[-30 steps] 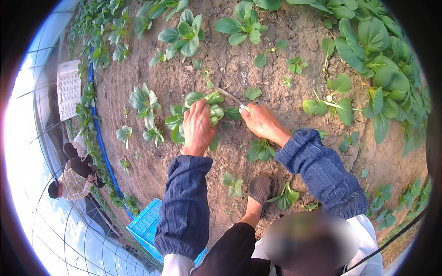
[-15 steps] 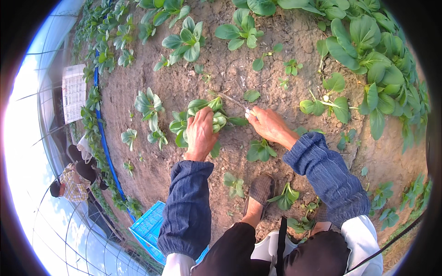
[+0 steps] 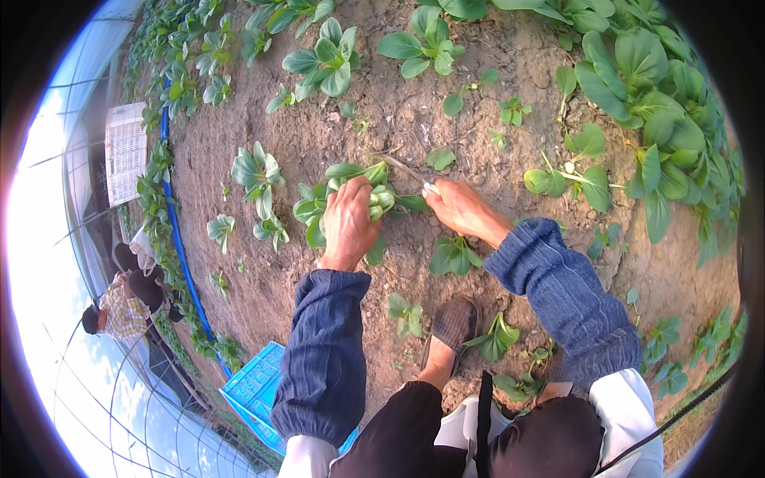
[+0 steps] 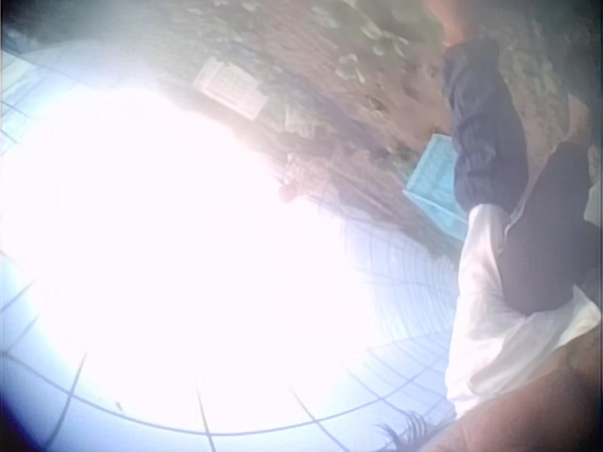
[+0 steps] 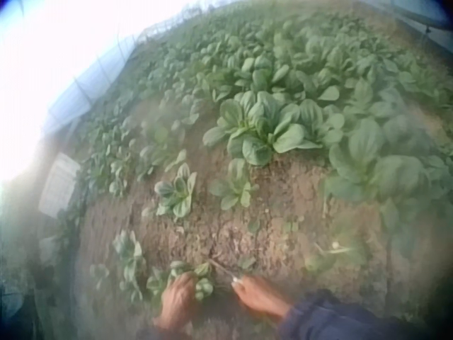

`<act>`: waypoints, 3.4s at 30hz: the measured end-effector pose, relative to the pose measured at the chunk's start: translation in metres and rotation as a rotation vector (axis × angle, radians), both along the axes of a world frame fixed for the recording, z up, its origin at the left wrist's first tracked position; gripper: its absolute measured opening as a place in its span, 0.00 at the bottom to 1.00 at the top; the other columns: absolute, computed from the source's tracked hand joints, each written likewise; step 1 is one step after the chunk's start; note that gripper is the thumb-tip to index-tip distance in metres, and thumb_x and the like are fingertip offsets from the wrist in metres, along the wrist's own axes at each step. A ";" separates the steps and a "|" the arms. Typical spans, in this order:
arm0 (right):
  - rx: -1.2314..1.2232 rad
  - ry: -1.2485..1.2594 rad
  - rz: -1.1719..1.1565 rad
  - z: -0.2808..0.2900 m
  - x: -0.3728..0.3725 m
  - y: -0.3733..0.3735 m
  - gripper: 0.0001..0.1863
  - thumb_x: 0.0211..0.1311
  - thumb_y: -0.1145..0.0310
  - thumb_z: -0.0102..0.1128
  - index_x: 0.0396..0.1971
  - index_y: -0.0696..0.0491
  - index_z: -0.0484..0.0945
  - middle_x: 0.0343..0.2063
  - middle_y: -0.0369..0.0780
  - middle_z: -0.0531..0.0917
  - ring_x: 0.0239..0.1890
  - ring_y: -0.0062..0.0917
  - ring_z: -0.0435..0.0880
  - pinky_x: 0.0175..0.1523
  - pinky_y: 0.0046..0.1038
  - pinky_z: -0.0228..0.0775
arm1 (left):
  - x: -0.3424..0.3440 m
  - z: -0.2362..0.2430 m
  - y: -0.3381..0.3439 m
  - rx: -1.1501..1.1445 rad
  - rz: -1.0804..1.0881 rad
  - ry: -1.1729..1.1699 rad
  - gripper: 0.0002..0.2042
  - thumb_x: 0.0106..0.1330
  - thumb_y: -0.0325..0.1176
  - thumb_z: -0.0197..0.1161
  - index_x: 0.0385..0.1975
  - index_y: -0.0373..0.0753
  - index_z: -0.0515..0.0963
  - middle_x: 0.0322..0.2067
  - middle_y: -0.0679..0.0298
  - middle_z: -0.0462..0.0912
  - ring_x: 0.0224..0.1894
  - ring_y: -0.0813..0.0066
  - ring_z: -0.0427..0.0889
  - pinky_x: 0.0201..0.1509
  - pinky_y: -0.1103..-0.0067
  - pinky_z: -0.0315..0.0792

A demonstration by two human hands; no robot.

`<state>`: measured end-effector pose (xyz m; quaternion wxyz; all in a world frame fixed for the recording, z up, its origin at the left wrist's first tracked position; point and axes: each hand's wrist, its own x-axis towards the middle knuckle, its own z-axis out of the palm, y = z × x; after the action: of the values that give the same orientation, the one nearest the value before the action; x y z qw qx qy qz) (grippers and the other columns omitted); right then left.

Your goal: The person walks through a greenhouse, prepares a green bag, moves a blue crate and a small stool, and harvests leafy green vegetables by cutting them with a sickle.

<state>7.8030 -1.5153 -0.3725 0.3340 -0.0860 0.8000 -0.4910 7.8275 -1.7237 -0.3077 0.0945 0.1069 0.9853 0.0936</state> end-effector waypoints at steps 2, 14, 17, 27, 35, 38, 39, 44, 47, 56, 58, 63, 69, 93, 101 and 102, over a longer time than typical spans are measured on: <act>0.042 -0.097 0.109 0.009 0.001 0.008 0.19 0.64 0.58 0.47 0.26 0.61 0.74 0.13 0.47 0.76 0.14 0.34 0.76 0.24 0.39 0.64 | -0.002 0.002 -0.003 0.002 0.015 -0.015 0.23 0.38 0.23 0.64 0.41 0.33 0.73 0.46 0.58 0.73 0.49 0.58 0.73 0.52 0.68 0.65; -0.630 -0.315 -0.420 0.040 0.018 0.034 0.11 0.63 0.63 0.57 0.37 0.55 0.73 0.19 0.29 0.72 0.13 0.10 0.65 0.17 0.15 0.59 | 0.028 0.073 0.008 1.051 0.684 -0.391 0.22 0.47 0.22 0.64 0.46 0.31 0.74 0.43 0.61 0.78 0.43 0.74 0.78 0.50 0.79 0.72; -0.679 -0.330 -0.284 0.060 0.007 0.035 0.14 0.60 0.64 0.59 0.43 0.55 0.74 0.27 0.30 0.76 0.18 0.11 0.70 0.20 0.16 0.63 | 0.037 0.088 0.015 1.237 0.707 -0.537 0.27 0.46 0.23 0.65 0.51 0.31 0.70 0.40 0.63 0.80 0.42 0.75 0.79 0.51 0.78 0.72; -0.465 -0.230 -0.484 0.053 0.011 0.053 0.11 0.57 0.69 0.61 0.34 0.60 0.73 0.23 0.35 0.77 0.25 0.18 0.80 0.29 0.22 0.71 | 0.060 0.089 0.031 0.963 0.424 -0.416 0.19 0.43 0.21 0.65 0.40 0.32 0.76 0.48 0.57 0.74 0.51 0.69 0.74 0.54 0.74 0.67; -0.566 -0.374 -0.244 0.071 0.027 0.041 0.09 0.59 0.65 0.62 0.33 0.55 0.75 0.21 0.31 0.75 0.19 0.12 0.77 0.16 0.14 0.55 | 0.068 0.088 0.051 0.644 0.120 -0.191 0.20 0.43 0.19 0.63 0.40 0.32 0.74 0.46 0.56 0.74 0.48 0.65 0.76 0.53 0.75 0.68; -0.645 -0.403 -0.226 0.062 0.031 0.039 0.09 0.58 0.66 0.63 0.31 0.55 0.75 0.21 0.31 0.76 0.19 0.11 0.76 0.16 0.14 0.56 | 0.066 0.092 0.051 0.467 -0.015 -0.151 0.21 0.41 0.20 0.63 0.40 0.32 0.75 0.46 0.54 0.75 0.48 0.63 0.76 0.53 0.74 0.68; -0.654 -0.418 -0.215 0.061 0.031 0.041 0.09 0.58 0.66 0.63 0.30 0.55 0.75 0.21 0.31 0.76 0.19 0.11 0.76 0.16 0.14 0.56 | 0.067 0.090 0.049 0.533 0.044 -0.205 0.21 0.41 0.20 0.63 0.40 0.32 0.75 0.46 0.55 0.75 0.48 0.64 0.76 0.53 0.74 0.68; -0.432 -0.256 -0.028 0.055 0.024 0.063 0.06 0.55 0.72 0.62 0.29 0.56 0.74 0.22 0.31 0.77 0.19 0.11 0.76 0.20 0.15 0.64 | 0.078 0.080 0.032 0.886 0.420 -0.414 0.21 0.43 0.20 0.63 0.42 0.33 0.75 0.48 0.58 0.74 0.48 0.67 0.76 0.54 0.75 0.68; -0.096 0.286 -0.050 0.035 0.018 0.084 0.08 0.56 0.70 0.62 0.34 0.56 0.76 0.20 0.31 0.76 0.20 0.12 0.76 0.20 0.15 0.65 | 0.084 0.080 0.022 1.188 0.729 -0.476 0.21 0.46 0.21 0.64 0.44 0.32 0.74 0.47 0.59 0.74 0.46 0.70 0.76 0.52 0.75 0.71; -0.638 -0.275 -0.223 0.060 0.033 0.043 0.14 0.54 0.67 0.64 0.39 0.57 0.76 0.26 0.31 0.77 0.25 0.12 0.73 0.28 0.18 0.65 | 0.084 0.089 0.031 1.329 0.771 -0.554 0.27 0.44 0.28 0.65 0.49 0.28 0.72 0.56 0.53 0.68 0.55 0.67 0.71 0.59 0.73 0.65; -0.412 -0.023 -0.236 0.057 0.034 0.044 0.14 0.51 0.69 0.64 0.36 0.59 0.74 0.25 0.35 0.77 0.29 0.16 0.75 0.36 0.23 0.68 | 0.084 0.088 0.025 1.212 0.677 -0.546 0.28 0.44 0.26 0.64 0.50 0.29 0.71 0.61 0.53 0.63 0.57 0.66 0.71 0.60 0.72 0.65; -0.617 -0.159 -0.145 0.075 0.045 0.019 0.13 0.53 0.71 0.63 0.36 0.60 0.74 0.28 0.36 0.79 0.31 0.15 0.75 0.36 0.23 0.70 | 0.083 0.083 0.057 1.212 0.563 -0.425 0.29 0.46 0.21 0.65 0.53 0.37 0.69 0.62 0.52 0.61 0.65 0.64 0.60 0.63 0.73 0.61; -0.698 -0.432 -0.280 0.076 0.050 -0.004 0.14 0.60 0.69 0.59 0.44 0.58 0.72 0.32 0.34 0.78 0.33 0.15 0.77 0.29 0.17 0.72 | 0.074 0.089 0.036 0.796 0.611 -0.535 0.25 0.46 0.24 0.64 0.49 0.33 0.71 0.39 0.57 0.81 0.44 0.67 0.80 0.47 0.76 0.73; -0.042 -0.026 0.109 0.007 0.050 -0.105 0.19 0.64 0.58 0.46 0.31 0.61 0.75 0.20 0.52 0.79 0.25 0.47 0.80 0.33 0.44 0.70 | 0.073 0.001 -0.075 0.072 0.442 -0.153 0.32 0.41 0.25 0.65 0.53 0.33 0.67 0.50 0.50 0.72 0.52 0.50 0.72 0.55 0.66 0.68; 0.062 -0.009 0.200 0.010 0.043 -0.107 0.20 0.64 0.58 0.44 0.27 0.61 0.76 0.19 0.53 0.79 0.24 0.47 0.80 0.30 0.44 0.71 | 0.075 -0.008 -0.082 0.039 0.426 -0.118 0.27 0.41 0.25 0.64 0.48 0.35 0.71 0.44 0.53 0.77 0.48 0.53 0.74 0.52 0.66 0.67; 0.068 -0.011 0.213 0.010 0.041 -0.110 0.21 0.64 0.58 0.44 0.26 0.61 0.76 0.19 0.53 0.79 0.24 0.48 0.80 0.30 0.44 0.71 | 0.075 -0.008 -0.082 0.030 0.420 -0.118 0.27 0.41 0.25 0.64 0.47 0.36 0.71 0.44 0.54 0.77 0.47 0.53 0.74 0.52 0.66 0.67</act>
<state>7.8437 -1.6255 -0.3629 0.3912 -0.1565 0.8007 -0.4259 7.9029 -1.8059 -0.3158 0.1289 -0.1048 0.9772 0.1322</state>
